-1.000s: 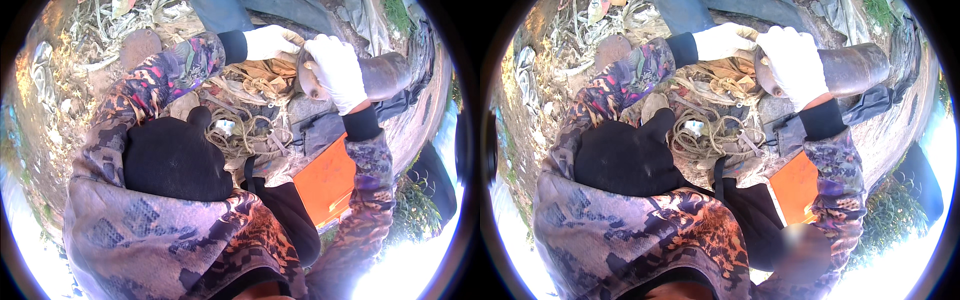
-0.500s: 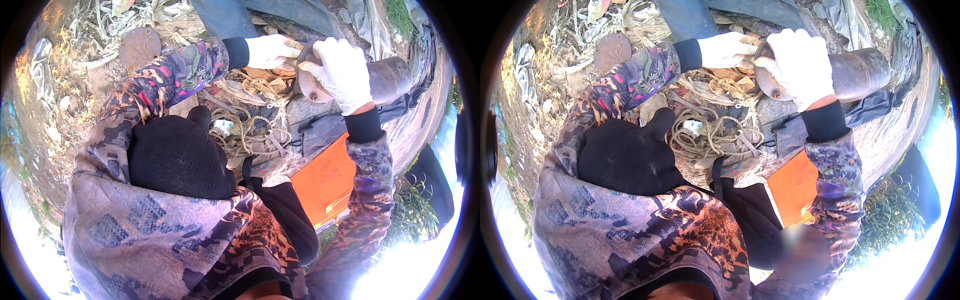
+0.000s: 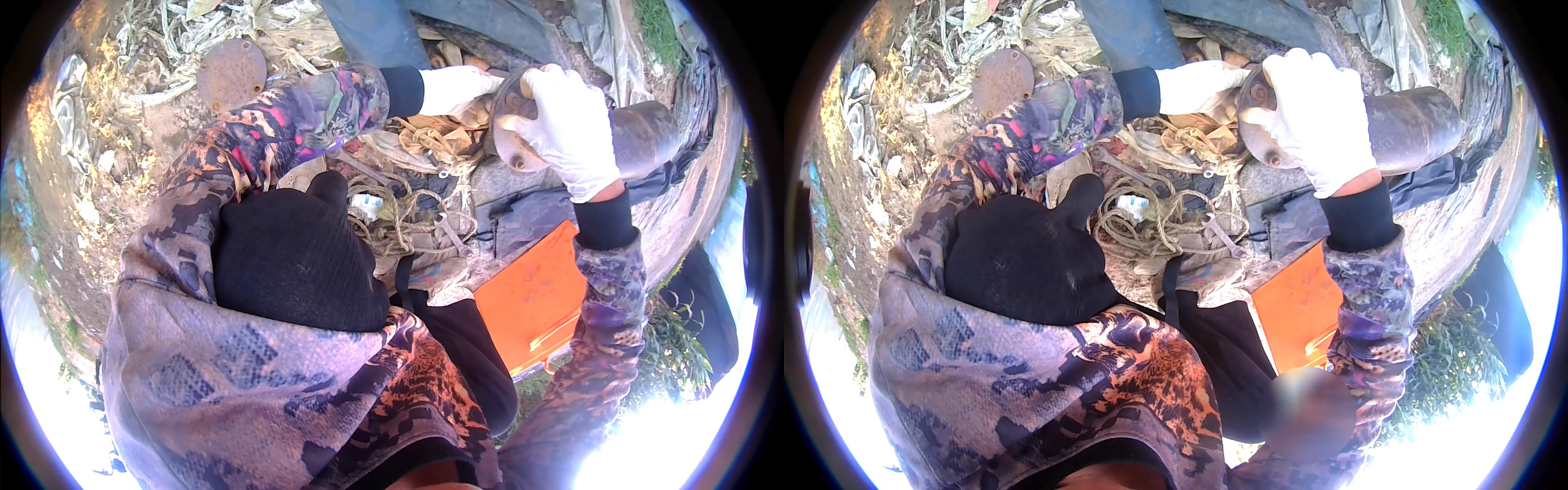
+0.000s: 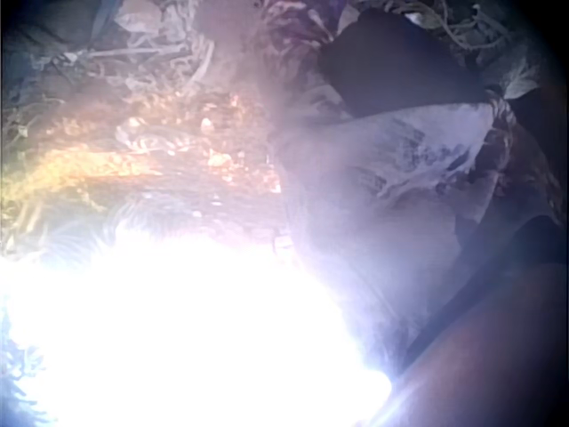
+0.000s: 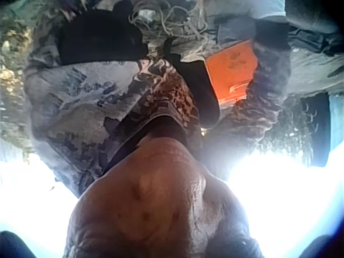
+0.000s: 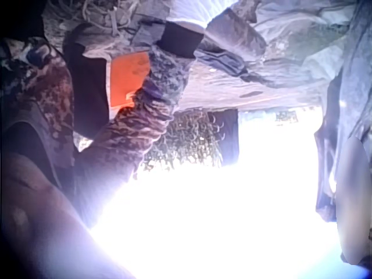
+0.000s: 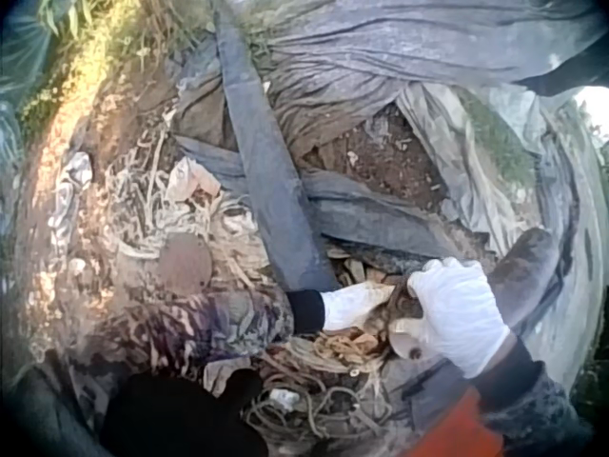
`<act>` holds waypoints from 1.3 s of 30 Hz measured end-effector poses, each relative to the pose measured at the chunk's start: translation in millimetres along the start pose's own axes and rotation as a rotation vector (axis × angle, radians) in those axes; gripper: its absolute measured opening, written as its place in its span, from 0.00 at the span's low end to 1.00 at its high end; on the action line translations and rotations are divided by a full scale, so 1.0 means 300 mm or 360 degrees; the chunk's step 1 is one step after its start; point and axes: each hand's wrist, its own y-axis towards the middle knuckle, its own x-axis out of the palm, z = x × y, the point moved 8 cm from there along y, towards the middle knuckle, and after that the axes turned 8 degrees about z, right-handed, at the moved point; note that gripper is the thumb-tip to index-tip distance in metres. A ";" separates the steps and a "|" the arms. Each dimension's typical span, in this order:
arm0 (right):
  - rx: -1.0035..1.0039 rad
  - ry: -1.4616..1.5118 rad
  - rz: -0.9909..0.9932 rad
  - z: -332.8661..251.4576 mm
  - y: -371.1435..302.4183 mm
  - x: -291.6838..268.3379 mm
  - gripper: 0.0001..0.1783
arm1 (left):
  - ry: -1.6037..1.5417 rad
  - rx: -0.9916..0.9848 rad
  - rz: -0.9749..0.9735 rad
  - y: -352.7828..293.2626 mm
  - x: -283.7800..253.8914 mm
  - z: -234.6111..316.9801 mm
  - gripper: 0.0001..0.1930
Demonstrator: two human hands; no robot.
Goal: The person sits on the ground and uses a wrench to tighten bolts on a curved metal pipe. They handle a small plastic bag containing hardware and an orange bag, then continue to adjust the pipe and its bolts.
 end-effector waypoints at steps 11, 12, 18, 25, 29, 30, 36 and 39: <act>-0.0022 -0.0204 -0.0008 -0.015 0.006 0.019 0.11 | -0.0315 -0.0129 -0.0028 0.017 0.002 -0.040 0.13; -0.0086 -0.0189 -0.0004 -0.021 0.009 0.032 0.11 | -0.0313 -0.0146 0.0012 0.016 -0.006 -0.044 0.13; 0.0122 -0.0276 -0.0160 0.009 0.002 0.025 0.15 | -0.0270 -0.0098 -0.0076 0.030 -0.020 -0.042 0.16; 0.0130 -0.0235 -0.0086 -0.014 0.006 -0.001 0.15 | -0.0187 -0.0144 0.0043 0.026 -0.029 -0.043 0.15; -0.0052 -0.0216 0.0139 -0.018 -0.007 0.024 0.17 | -0.0201 -0.0241 0.0116 0.030 -0.021 -0.044 0.14; -0.0063 -0.0169 0.0225 -0.024 -0.011 0.009 0.17 | -0.0266 -0.0222 0.0025 0.033 -0.015 -0.047 0.13; -0.0156 -0.0275 0.0121 -0.036 0.001 -0.008 0.17 | -0.0268 -0.0047 -0.0381 0.039 -0.020 -0.038 0.17; -0.0094 -0.0238 0.0101 -0.043 0.014 -0.027 0.14 | -0.0281 -0.0032 -0.0498 0.016 0.005 -0.008 0.18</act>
